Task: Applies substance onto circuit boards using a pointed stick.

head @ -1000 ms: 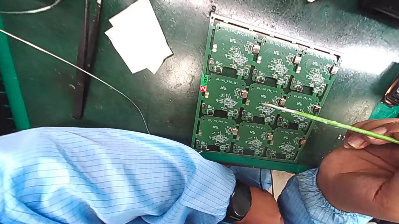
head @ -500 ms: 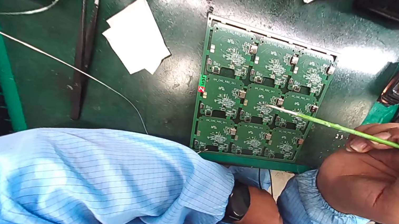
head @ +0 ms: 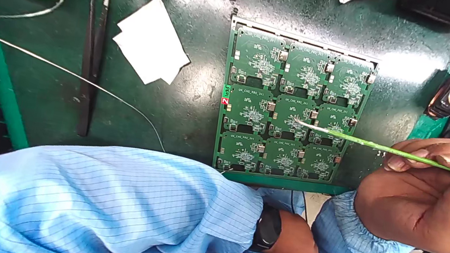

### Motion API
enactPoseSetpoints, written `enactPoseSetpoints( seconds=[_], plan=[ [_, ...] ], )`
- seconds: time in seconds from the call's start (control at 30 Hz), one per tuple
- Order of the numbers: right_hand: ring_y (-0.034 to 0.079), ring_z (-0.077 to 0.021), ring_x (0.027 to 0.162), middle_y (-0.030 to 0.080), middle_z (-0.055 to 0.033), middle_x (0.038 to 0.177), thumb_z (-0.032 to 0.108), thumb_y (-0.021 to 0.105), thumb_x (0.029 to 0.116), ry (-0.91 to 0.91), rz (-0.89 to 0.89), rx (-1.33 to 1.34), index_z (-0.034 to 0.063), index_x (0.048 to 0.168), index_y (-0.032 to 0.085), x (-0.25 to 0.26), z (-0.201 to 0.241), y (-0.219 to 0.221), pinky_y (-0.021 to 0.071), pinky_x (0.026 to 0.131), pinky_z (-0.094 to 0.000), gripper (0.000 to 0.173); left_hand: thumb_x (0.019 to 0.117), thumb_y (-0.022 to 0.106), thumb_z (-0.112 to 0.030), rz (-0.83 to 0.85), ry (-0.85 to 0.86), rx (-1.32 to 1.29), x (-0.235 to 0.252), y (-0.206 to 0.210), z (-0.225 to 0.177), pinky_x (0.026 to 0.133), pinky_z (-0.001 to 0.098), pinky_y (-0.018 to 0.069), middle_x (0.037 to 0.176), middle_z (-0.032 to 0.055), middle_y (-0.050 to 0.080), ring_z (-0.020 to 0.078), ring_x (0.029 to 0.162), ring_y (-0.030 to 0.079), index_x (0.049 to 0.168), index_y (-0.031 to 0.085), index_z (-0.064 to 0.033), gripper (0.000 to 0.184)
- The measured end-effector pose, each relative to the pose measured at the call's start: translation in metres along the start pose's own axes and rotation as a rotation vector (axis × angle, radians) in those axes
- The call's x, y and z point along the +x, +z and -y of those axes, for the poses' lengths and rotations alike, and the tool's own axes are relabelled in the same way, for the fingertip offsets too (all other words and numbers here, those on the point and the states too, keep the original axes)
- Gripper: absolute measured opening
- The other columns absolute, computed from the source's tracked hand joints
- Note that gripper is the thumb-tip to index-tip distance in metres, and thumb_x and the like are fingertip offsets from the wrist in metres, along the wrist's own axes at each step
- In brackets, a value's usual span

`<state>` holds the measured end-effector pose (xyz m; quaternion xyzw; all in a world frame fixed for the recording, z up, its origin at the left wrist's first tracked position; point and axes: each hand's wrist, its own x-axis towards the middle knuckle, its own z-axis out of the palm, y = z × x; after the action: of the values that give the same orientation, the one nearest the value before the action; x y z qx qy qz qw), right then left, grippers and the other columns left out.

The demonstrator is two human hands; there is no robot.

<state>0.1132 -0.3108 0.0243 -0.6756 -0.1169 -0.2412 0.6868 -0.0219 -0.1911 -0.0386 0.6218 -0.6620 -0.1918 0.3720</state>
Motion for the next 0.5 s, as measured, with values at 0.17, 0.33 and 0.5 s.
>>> enactPoseSetpoints(
  seconds=[0.17,0.33,0.5],
  plan=[
    [0.069,-0.0217,0.073,0.069,-0.0090,0.088,0.015,0.053,0.1037,0.001,-0.012,0.027,0.0024,0.099,0.065,0.000,-0.001,-0.002,0.0585,0.058,-0.0343,0.017,0.1004,0.044,-0.003,-0.034,0.017,0.151,0.003,0.035,0.002,0.052,0.0384,0.0488,0.087,0.0068,0.067,0.0260,0.076,0.067,0.095,0.066,-0.0098,0.024],
    [0.070,-0.0214,0.073,0.070,-0.0089,0.087,0.014,0.053,0.1035,0.007,-0.017,0.026,0.0023,0.098,0.065,-0.001,-0.001,0.001,0.0583,0.058,-0.0339,0.018,0.1004,0.044,-0.004,-0.041,0.007,0.140,0.003,0.033,0.001,0.051,0.0385,0.0484,0.086,0.0073,0.067,0.0263,0.075,0.067,0.093,0.067,-0.0098,0.025],
    [0.070,-0.0211,0.074,0.070,-0.0087,0.089,0.014,0.052,0.1044,0.009,0.001,0.014,0.0028,0.100,0.065,0.000,-0.002,0.001,0.0587,0.059,-0.0338,0.018,0.1010,0.043,-0.003,-0.053,0.031,0.173,0.002,0.031,0.002,0.050,0.0375,0.0466,0.084,0.0061,0.066,0.0246,0.073,0.066,0.094,0.066,-0.0091,0.025]
  ],
)
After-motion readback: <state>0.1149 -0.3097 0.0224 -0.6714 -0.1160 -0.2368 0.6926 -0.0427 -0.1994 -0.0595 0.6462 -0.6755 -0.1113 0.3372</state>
